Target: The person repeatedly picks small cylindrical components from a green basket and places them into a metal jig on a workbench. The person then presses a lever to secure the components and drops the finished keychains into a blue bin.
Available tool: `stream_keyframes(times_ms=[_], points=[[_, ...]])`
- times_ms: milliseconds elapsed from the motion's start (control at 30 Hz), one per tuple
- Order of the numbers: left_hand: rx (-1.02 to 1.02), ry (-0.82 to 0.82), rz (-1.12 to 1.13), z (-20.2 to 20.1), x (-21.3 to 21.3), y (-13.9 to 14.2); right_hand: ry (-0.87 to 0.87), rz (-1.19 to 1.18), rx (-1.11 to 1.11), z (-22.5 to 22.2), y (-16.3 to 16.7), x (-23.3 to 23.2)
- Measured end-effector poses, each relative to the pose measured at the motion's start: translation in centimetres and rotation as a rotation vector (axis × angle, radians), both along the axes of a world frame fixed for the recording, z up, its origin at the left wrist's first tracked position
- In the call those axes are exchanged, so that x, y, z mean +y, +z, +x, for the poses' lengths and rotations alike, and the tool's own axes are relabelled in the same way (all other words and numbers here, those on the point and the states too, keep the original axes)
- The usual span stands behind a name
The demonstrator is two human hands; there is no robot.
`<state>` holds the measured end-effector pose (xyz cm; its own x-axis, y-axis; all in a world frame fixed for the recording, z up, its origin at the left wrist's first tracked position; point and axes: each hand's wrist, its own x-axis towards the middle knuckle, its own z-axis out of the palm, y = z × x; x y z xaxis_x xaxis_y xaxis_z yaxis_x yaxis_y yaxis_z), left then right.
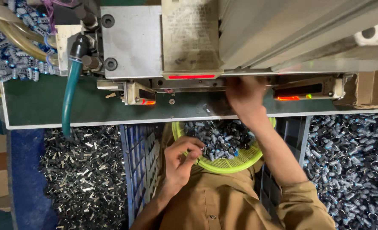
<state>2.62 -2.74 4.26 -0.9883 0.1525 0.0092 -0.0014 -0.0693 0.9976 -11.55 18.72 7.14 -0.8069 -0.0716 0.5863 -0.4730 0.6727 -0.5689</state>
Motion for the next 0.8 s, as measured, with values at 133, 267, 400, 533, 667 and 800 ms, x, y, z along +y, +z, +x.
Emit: stream_keyframes(times_ms=[133,267,400,533,667,800], points=[[0.007,0.041,0.196,0.1,-0.6,-1.7,-0.073,0.165,0.03,-2.2,-3.0,-0.2],[-0.095,0.05,0.308,-0.1,-0.7,-1.8,0.03,0.128,-0.068,-1.7,-1.0,-0.4],[0.007,0.029,0.244,-0.6,-1.2,-0.7,0.109,0.319,-0.209,1.9,5.3,-0.5],[0.071,0.079,0.244,-1.5,-1.7,0.7,0.299,-0.219,-0.134,8.4,4.0,-2.5],[0.17,0.046,0.165,-2.2,-1.0,2.0,0.164,-0.329,-0.547,12.6,-2.2,-3.7],[0.047,0.054,0.058,-2.2,-0.3,2.7,0.169,-0.515,-0.429,14.8,-5.5,-3.5]])
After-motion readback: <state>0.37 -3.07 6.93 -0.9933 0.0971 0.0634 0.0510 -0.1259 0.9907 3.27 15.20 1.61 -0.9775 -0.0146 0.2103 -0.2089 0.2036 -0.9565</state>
